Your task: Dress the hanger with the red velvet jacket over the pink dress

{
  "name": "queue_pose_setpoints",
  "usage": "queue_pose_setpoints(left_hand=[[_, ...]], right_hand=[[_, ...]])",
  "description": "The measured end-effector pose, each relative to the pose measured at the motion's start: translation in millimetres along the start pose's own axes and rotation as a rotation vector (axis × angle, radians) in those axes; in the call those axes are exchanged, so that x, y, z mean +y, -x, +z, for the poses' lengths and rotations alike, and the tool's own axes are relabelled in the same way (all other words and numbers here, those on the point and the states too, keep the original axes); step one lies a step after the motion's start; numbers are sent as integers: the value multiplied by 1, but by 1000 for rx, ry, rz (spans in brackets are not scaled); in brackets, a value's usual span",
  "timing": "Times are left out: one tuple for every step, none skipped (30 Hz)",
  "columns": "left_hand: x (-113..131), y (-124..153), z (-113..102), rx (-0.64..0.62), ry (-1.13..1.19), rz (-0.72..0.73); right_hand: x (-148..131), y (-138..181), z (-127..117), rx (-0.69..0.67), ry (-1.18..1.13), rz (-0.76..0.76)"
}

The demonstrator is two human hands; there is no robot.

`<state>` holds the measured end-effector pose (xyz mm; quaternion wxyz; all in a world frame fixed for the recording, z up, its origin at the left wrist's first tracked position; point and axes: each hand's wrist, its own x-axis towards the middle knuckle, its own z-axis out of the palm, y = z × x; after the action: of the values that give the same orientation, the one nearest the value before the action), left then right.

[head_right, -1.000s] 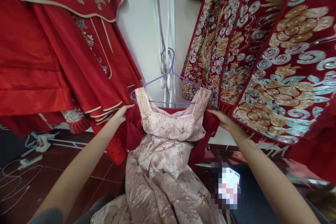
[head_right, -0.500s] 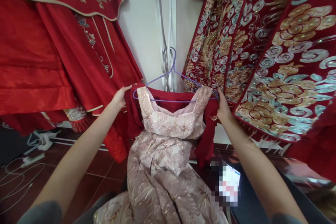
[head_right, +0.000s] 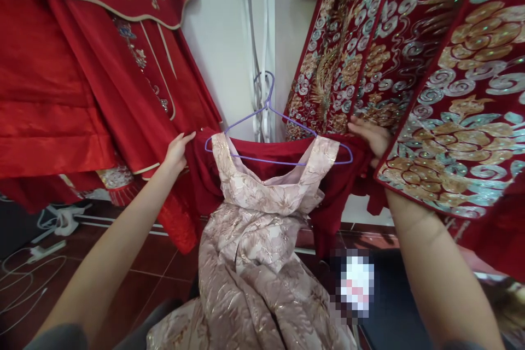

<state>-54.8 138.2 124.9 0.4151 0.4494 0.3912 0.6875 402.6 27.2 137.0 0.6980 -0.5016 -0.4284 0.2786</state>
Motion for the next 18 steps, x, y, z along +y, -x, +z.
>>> queue_pose_setpoints(left_hand=[[1,0,-1,-6,-9,3],[3,0,-1,-12,-27,6],[4,0,-2,-15,-53,14],[6,0,-2,-17,-87,31],[8,-1,-2,-14,-125,59],[10,-1,-3,-3,-162,96],[11,-2,-4,13,-202,144],[12,-3,-5,35,-253,200],[12,-4,-7,60,-322,260],[12,-5,-9,86,-408,319],[12,-6,-10,112,-501,374],[11,-8,-11,132,-588,420],[11,-9,-10,146,-659,453],[11,-10,-8,151,-706,476],[12,-10,-4,149,-732,495],[14,-9,2,150,-740,520],[16,-6,8,161,-733,559],[20,-2,15,188,-715,613]], right_hand=[[-4,-1,3,27,-29,-10],[-8,-2,7,54,-37,-37],[-12,-1,11,76,0,-107],[-15,-1,14,88,65,-202],[-19,0,15,76,145,-302],[-22,2,14,38,237,-390],[-25,2,11,-30,332,-438],[-28,3,6,-117,414,-443],[-30,2,-1,-198,483,-425],[-31,1,-8,-257,543,-402],[-31,0,-15,-294,599,-390],[-32,-2,-22,-299,660,-403],[-32,-4,-26,-275,737,-435],[-32,-6,-29,-228,830,-473],[-32,-6,-29,-165,928,-512],[-33,-6,-28,-93,1013,-554],[-34,-5,-24,-14,1071,-606],[-35,-1,-20,71,1089,-667]])
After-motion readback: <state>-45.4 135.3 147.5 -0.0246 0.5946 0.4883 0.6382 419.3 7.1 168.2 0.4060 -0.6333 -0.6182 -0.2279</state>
